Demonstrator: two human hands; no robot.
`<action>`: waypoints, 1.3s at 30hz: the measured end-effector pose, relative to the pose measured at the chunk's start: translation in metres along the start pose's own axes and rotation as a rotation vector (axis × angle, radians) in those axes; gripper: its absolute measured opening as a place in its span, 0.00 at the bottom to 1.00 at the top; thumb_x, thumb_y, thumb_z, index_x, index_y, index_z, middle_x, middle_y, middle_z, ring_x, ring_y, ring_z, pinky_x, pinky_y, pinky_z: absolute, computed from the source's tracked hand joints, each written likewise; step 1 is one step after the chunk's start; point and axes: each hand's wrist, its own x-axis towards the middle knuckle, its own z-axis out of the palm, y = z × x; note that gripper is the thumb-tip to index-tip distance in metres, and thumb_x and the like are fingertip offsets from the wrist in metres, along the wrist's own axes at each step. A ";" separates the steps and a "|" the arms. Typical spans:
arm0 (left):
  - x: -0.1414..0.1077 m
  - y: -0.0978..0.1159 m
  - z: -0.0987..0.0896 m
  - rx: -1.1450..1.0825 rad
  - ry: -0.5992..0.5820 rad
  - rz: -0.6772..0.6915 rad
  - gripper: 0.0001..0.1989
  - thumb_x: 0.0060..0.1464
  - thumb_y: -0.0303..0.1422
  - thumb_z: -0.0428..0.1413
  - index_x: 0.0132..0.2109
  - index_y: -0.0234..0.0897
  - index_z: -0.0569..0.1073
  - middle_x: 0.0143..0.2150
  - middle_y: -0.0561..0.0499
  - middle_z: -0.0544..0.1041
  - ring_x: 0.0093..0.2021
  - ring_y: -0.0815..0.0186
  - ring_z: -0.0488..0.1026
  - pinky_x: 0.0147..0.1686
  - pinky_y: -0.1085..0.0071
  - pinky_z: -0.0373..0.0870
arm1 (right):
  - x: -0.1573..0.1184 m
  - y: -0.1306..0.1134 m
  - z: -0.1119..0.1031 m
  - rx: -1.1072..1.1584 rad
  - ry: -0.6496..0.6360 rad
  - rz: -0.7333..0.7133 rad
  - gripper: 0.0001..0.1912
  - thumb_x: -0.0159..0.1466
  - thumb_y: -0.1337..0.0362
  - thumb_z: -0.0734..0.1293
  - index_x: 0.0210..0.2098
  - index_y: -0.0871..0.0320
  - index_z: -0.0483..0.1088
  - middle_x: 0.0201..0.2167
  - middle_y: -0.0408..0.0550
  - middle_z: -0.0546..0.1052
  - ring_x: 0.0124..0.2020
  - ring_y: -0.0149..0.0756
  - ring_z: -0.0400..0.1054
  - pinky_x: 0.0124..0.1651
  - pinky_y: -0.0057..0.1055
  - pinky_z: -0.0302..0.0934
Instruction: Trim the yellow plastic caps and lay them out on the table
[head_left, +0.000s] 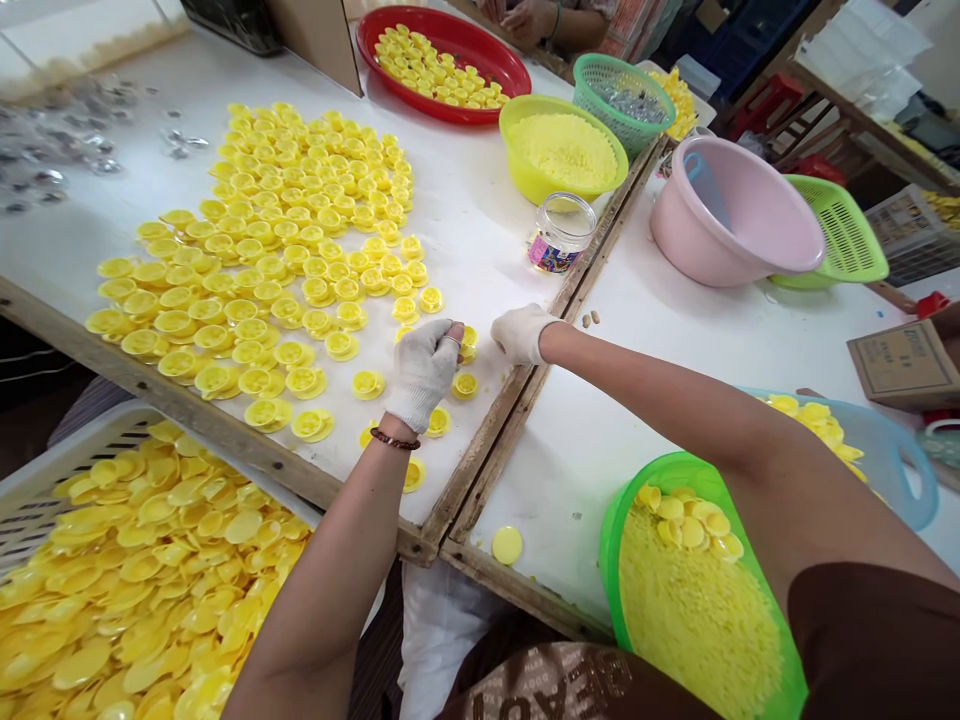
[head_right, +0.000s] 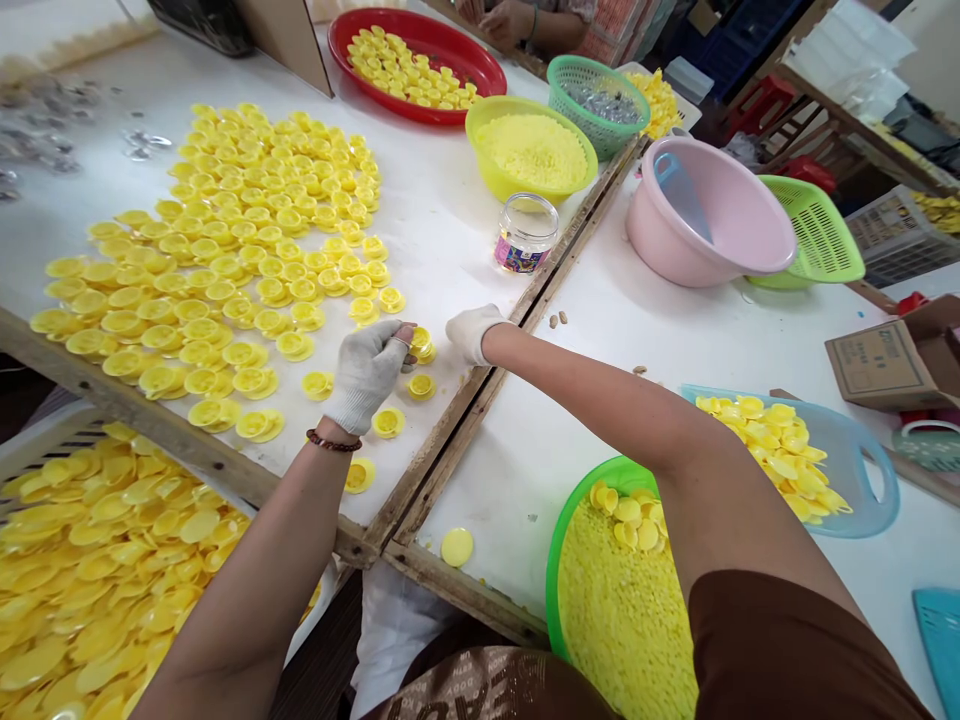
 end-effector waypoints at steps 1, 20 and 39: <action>0.000 0.000 0.000 0.000 0.006 0.001 0.13 0.60 0.40 0.55 0.34 0.38 0.77 0.29 0.50 0.79 0.29 0.64 0.77 0.29 0.73 0.72 | -0.003 0.002 0.000 0.015 0.009 -0.009 0.18 0.57 0.71 0.72 0.48 0.63 0.80 0.48 0.65 0.82 0.51 0.55 0.77 0.47 0.41 0.69; -0.002 0.010 0.001 -0.180 -0.027 -0.101 0.12 0.61 0.37 0.55 0.40 0.33 0.80 0.31 0.50 0.77 0.27 0.67 0.78 0.26 0.75 0.75 | -0.010 0.047 -0.019 0.136 0.242 0.078 0.14 0.64 0.69 0.68 0.47 0.60 0.81 0.47 0.55 0.83 0.49 0.47 0.76 0.49 0.36 0.65; -0.002 0.009 -0.002 -0.123 -0.034 -0.049 0.11 0.60 0.35 0.55 0.35 0.34 0.78 0.29 0.51 0.76 0.26 0.68 0.77 0.24 0.76 0.74 | -0.033 0.018 -0.026 0.294 0.374 -0.154 0.13 0.65 0.66 0.69 0.47 0.60 0.81 0.44 0.50 0.84 0.44 0.38 0.77 0.42 0.28 0.63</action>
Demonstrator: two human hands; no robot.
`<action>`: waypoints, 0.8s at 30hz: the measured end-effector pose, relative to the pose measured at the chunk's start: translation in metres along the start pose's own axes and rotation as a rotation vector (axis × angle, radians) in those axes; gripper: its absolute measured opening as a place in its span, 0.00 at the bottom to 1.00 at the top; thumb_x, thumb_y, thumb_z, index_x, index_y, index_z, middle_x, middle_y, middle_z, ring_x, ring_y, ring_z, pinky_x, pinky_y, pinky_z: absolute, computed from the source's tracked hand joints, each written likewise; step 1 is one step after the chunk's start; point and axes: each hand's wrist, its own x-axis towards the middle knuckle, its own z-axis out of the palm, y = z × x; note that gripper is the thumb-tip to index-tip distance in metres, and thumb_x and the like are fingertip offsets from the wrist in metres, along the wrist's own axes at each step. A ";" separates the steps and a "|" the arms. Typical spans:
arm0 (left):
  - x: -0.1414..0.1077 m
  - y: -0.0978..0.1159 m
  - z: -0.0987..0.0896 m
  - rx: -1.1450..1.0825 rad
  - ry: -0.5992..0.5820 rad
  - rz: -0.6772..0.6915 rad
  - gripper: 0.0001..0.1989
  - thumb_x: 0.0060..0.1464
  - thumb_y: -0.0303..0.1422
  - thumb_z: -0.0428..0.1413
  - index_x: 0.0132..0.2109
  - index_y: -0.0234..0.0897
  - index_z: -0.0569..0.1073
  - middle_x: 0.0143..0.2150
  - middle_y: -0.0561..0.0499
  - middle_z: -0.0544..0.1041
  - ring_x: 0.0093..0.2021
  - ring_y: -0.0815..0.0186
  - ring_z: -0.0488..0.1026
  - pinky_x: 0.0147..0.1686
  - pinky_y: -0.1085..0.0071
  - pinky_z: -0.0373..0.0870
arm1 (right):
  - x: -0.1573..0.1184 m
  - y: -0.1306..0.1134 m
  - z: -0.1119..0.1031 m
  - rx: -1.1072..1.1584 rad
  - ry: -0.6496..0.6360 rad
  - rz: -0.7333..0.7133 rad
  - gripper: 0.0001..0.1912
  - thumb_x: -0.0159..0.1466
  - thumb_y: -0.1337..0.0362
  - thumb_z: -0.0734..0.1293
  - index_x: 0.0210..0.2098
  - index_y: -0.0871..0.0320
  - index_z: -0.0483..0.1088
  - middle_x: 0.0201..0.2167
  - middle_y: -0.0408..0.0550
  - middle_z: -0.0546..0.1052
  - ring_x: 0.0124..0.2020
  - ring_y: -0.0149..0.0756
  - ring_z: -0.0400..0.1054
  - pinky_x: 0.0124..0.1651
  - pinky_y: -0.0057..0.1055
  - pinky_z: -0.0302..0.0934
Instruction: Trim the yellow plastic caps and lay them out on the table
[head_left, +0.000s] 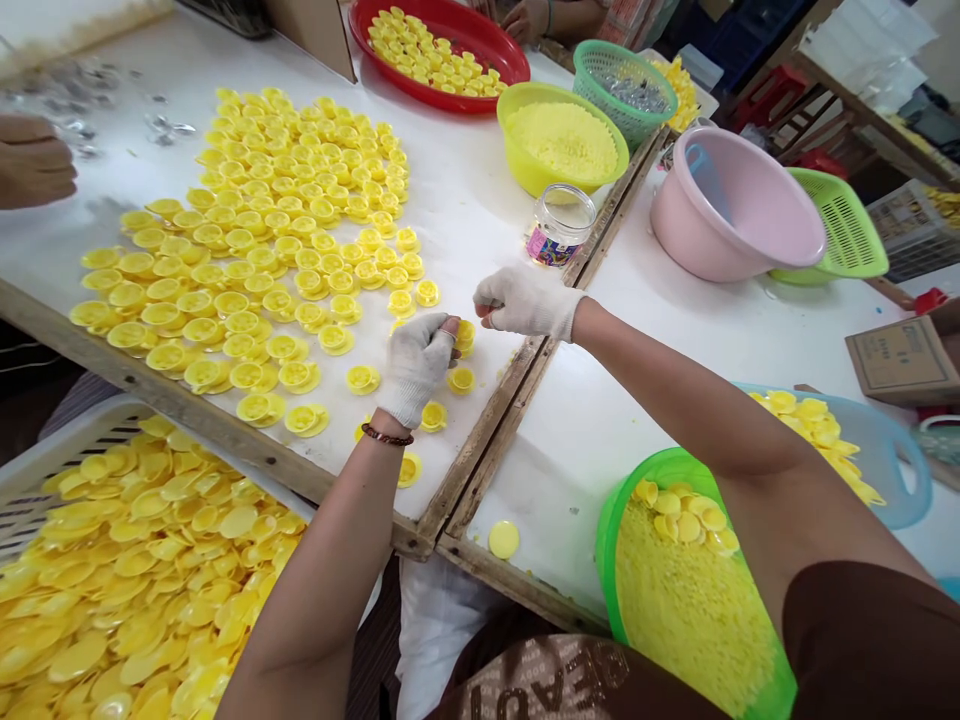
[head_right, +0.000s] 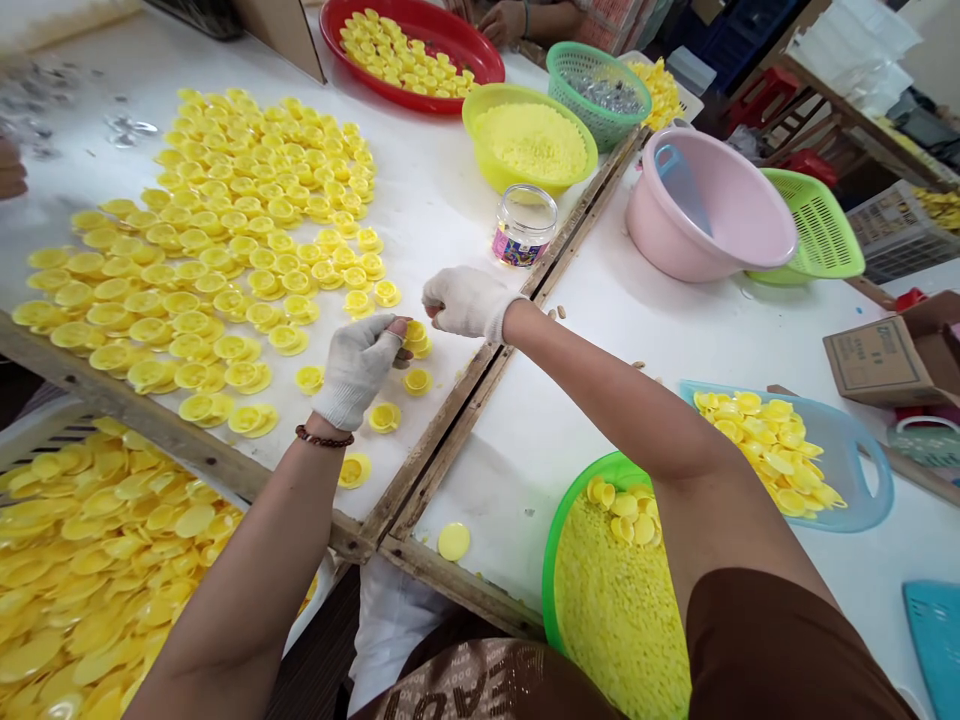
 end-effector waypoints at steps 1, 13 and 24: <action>0.000 0.000 -0.001 -0.009 0.016 0.005 0.11 0.60 0.35 0.55 0.35 0.33 0.78 0.30 0.51 0.76 0.26 0.68 0.76 0.24 0.76 0.74 | 0.003 -0.002 0.003 -0.095 -0.066 0.051 0.13 0.64 0.64 0.70 0.47 0.59 0.81 0.45 0.52 0.84 0.46 0.41 0.77 0.43 0.31 0.64; 0.003 -0.002 0.000 -0.043 0.039 -0.013 0.10 0.61 0.33 0.55 0.36 0.33 0.79 0.30 0.50 0.76 0.25 0.69 0.77 0.23 0.77 0.73 | 0.023 -0.020 0.040 -0.316 -0.446 0.142 0.23 0.60 0.64 0.75 0.54 0.65 0.78 0.49 0.65 0.82 0.51 0.57 0.77 0.48 0.45 0.70; 0.003 -0.002 0.000 -0.025 0.022 -0.030 0.11 0.60 0.35 0.56 0.34 0.34 0.78 0.28 0.51 0.76 0.26 0.67 0.77 0.23 0.77 0.72 | 0.014 0.001 0.034 -0.154 -0.338 0.078 0.18 0.57 0.70 0.71 0.46 0.64 0.82 0.44 0.58 0.84 0.45 0.46 0.78 0.40 0.31 0.66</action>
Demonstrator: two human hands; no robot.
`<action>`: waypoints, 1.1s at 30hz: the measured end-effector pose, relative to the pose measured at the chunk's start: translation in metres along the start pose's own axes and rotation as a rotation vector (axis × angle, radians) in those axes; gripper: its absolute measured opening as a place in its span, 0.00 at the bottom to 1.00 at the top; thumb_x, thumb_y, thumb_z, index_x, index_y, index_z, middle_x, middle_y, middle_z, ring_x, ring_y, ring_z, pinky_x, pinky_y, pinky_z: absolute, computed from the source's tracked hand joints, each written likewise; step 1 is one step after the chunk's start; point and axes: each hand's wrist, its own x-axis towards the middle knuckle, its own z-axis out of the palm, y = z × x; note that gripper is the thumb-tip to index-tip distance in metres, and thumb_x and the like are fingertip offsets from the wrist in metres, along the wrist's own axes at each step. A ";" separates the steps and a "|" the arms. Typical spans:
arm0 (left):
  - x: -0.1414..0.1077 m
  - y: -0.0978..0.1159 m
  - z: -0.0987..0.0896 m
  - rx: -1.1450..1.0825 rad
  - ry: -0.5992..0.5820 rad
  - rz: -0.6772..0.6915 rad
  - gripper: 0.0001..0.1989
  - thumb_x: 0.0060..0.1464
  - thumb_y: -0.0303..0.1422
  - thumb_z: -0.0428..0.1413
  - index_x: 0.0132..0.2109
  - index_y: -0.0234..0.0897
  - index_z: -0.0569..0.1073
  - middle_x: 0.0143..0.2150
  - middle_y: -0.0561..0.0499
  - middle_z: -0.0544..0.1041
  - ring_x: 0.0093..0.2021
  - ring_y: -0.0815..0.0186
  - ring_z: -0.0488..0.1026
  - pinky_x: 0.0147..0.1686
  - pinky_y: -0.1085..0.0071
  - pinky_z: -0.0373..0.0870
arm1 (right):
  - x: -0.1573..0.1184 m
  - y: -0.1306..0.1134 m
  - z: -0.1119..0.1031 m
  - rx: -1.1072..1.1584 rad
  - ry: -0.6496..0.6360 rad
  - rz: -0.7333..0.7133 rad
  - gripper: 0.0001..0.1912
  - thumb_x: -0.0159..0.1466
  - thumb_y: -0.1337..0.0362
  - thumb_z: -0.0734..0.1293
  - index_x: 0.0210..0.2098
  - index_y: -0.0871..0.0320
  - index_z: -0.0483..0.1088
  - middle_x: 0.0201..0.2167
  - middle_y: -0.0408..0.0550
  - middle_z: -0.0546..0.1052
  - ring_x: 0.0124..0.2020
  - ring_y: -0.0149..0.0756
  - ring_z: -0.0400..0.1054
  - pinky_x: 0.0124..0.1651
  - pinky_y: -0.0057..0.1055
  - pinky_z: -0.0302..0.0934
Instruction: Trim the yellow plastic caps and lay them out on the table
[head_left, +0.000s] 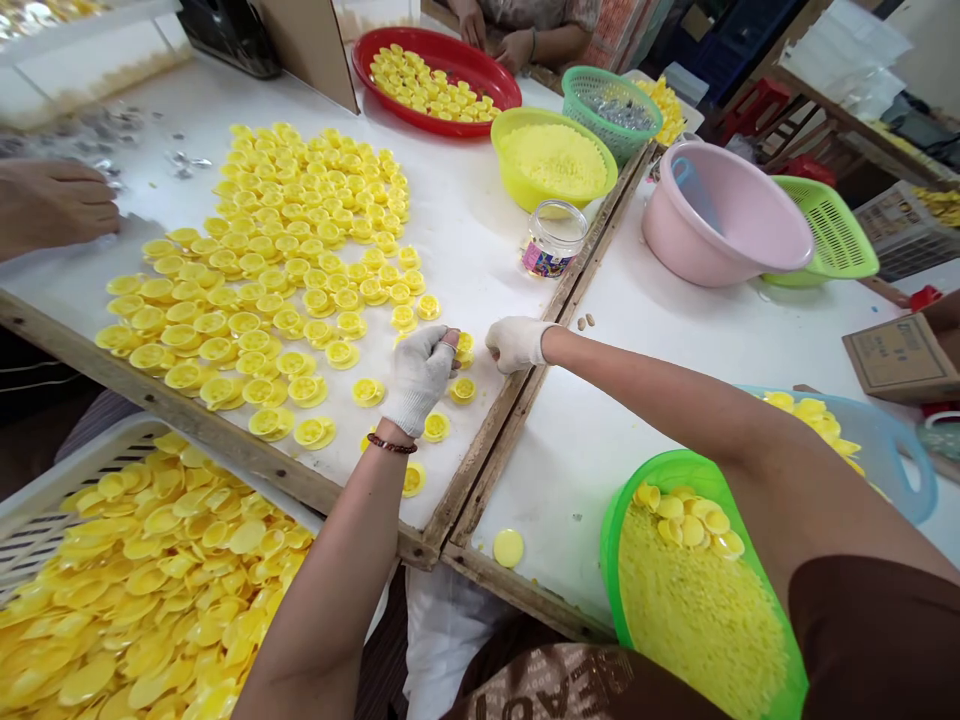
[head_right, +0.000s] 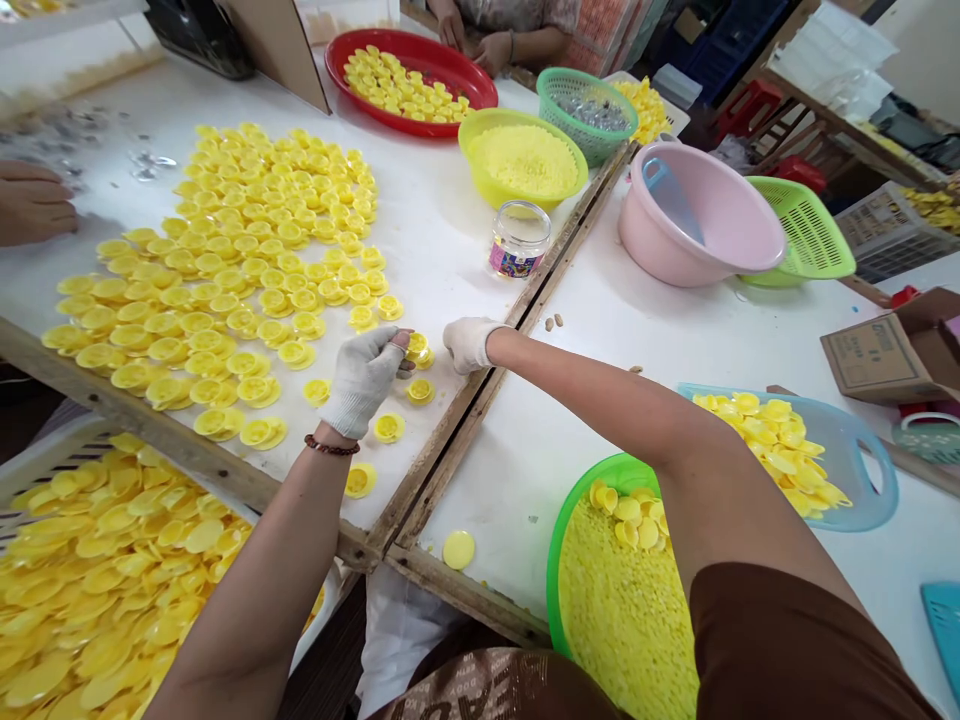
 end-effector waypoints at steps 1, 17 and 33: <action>0.000 0.000 0.000 0.010 -0.008 -0.004 0.11 0.61 0.36 0.56 0.34 0.34 0.78 0.28 0.51 0.75 0.26 0.66 0.78 0.23 0.77 0.72 | -0.001 0.005 -0.002 0.019 0.012 -0.021 0.17 0.58 0.69 0.70 0.46 0.63 0.81 0.44 0.55 0.84 0.44 0.42 0.78 0.39 0.28 0.65; 0.001 -0.002 -0.003 -0.035 0.024 0.026 0.13 0.60 0.40 0.57 0.36 0.33 0.78 0.30 0.51 0.76 0.27 0.68 0.76 0.26 0.76 0.75 | -0.020 -0.013 -0.007 -0.094 -0.019 0.064 0.20 0.63 0.53 0.73 0.49 0.60 0.80 0.49 0.58 0.83 0.51 0.52 0.76 0.51 0.42 0.65; 0.002 -0.007 -0.007 -0.132 -0.060 0.011 0.16 0.57 0.44 0.61 0.40 0.33 0.81 0.32 0.50 0.78 0.28 0.69 0.77 0.28 0.76 0.77 | -0.022 0.011 0.002 0.238 0.161 -0.126 0.18 0.61 0.69 0.66 0.49 0.61 0.80 0.43 0.48 0.84 0.41 0.34 0.76 0.38 0.23 0.64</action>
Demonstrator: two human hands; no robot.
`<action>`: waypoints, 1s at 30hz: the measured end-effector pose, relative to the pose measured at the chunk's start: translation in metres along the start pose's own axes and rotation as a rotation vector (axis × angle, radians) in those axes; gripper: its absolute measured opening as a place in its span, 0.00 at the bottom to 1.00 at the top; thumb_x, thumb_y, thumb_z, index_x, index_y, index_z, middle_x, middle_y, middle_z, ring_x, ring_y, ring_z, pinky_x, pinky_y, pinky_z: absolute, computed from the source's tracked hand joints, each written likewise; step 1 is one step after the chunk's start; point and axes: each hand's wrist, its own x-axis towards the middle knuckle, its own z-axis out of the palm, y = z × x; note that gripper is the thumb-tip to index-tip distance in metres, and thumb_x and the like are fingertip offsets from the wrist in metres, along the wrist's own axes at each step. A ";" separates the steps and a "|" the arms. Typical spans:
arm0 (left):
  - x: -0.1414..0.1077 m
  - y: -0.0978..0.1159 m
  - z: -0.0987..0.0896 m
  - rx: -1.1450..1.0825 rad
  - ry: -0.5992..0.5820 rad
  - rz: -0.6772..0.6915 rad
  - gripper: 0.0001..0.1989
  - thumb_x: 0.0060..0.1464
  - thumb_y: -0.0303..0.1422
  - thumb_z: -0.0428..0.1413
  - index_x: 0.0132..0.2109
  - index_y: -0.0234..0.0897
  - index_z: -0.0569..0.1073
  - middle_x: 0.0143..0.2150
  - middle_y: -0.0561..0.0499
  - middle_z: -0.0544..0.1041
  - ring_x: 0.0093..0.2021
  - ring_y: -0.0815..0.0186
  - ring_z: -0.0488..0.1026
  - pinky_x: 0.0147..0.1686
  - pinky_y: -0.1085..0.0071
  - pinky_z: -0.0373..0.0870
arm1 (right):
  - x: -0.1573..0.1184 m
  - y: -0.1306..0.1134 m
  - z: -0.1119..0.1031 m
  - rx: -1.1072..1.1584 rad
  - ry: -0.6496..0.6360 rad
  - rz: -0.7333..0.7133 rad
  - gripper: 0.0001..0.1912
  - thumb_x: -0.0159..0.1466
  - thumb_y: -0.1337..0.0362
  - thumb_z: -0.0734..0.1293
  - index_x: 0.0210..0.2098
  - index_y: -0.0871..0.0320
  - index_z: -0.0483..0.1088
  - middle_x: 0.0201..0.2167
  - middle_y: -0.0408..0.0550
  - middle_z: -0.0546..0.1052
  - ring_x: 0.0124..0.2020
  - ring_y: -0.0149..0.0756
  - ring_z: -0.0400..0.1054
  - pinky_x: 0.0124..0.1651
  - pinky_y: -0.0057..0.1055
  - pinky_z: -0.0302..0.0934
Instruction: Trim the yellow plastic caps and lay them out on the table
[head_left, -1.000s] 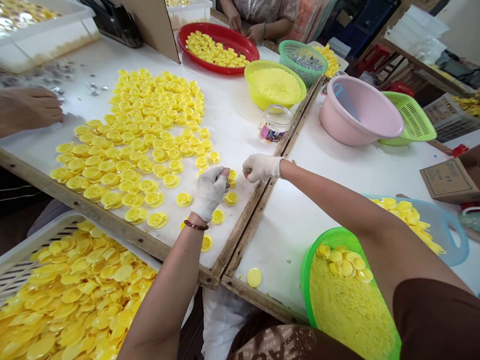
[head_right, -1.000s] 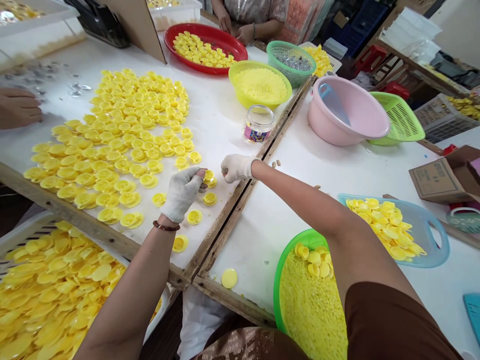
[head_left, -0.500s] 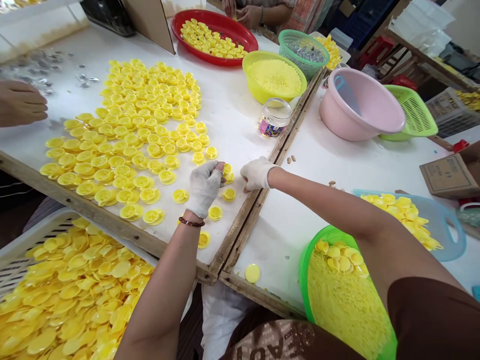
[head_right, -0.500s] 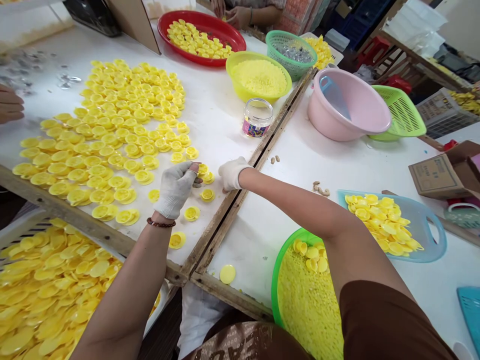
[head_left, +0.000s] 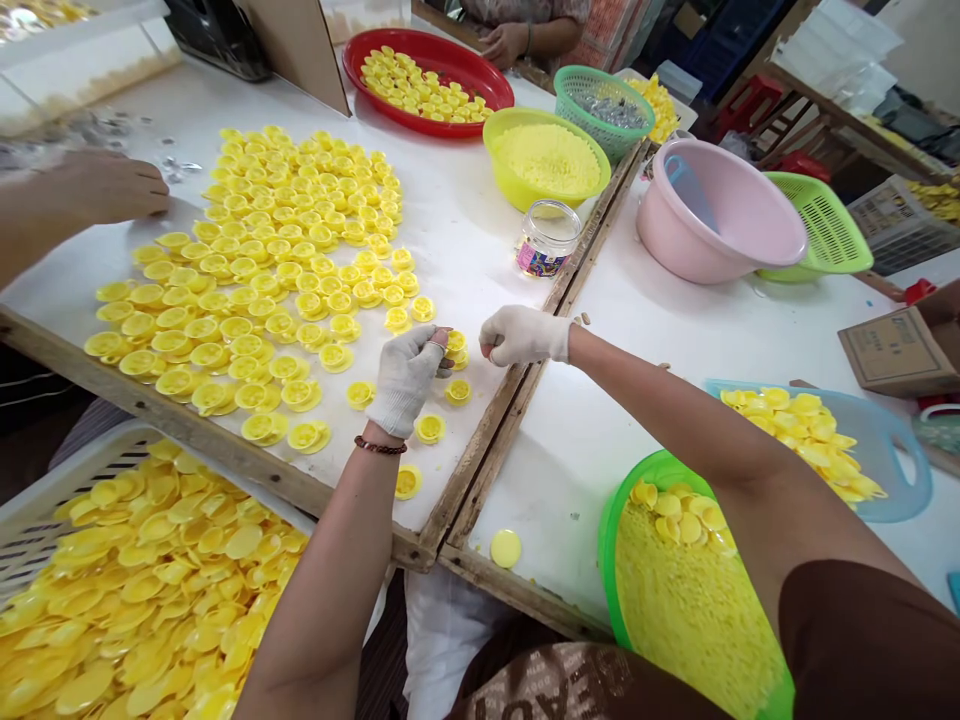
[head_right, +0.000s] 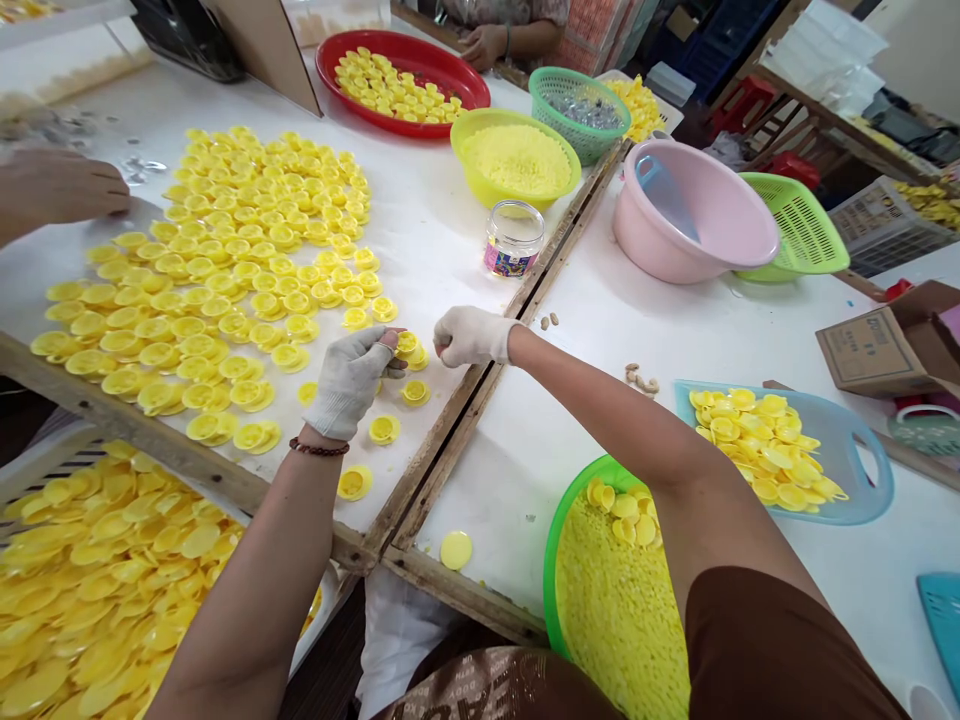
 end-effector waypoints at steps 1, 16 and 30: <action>0.000 0.001 0.000 0.015 -0.011 0.000 0.16 0.57 0.43 0.60 0.40 0.33 0.81 0.31 0.50 0.77 0.28 0.69 0.76 0.28 0.76 0.76 | -0.003 -0.001 -0.005 0.085 0.058 -0.036 0.18 0.61 0.69 0.66 0.49 0.62 0.79 0.41 0.47 0.84 0.39 0.32 0.75 0.38 0.23 0.63; 0.005 0.009 -0.013 -0.015 0.374 0.164 0.13 0.61 0.43 0.58 0.40 0.36 0.77 0.32 0.52 0.76 0.29 0.69 0.76 0.30 0.77 0.76 | -0.004 -0.003 0.016 -0.063 0.008 0.079 0.12 0.64 0.63 0.69 0.45 0.57 0.81 0.44 0.50 0.84 0.46 0.41 0.75 0.44 0.32 0.59; 0.000 0.010 -0.010 -0.055 0.154 0.058 0.16 0.58 0.42 0.60 0.45 0.34 0.81 0.36 0.49 0.78 0.33 0.68 0.76 0.32 0.74 0.78 | 0.005 -0.019 0.024 -0.209 -0.089 0.053 0.14 0.62 0.66 0.66 0.45 0.57 0.80 0.46 0.56 0.83 0.49 0.49 0.76 0.49 0.41 0.57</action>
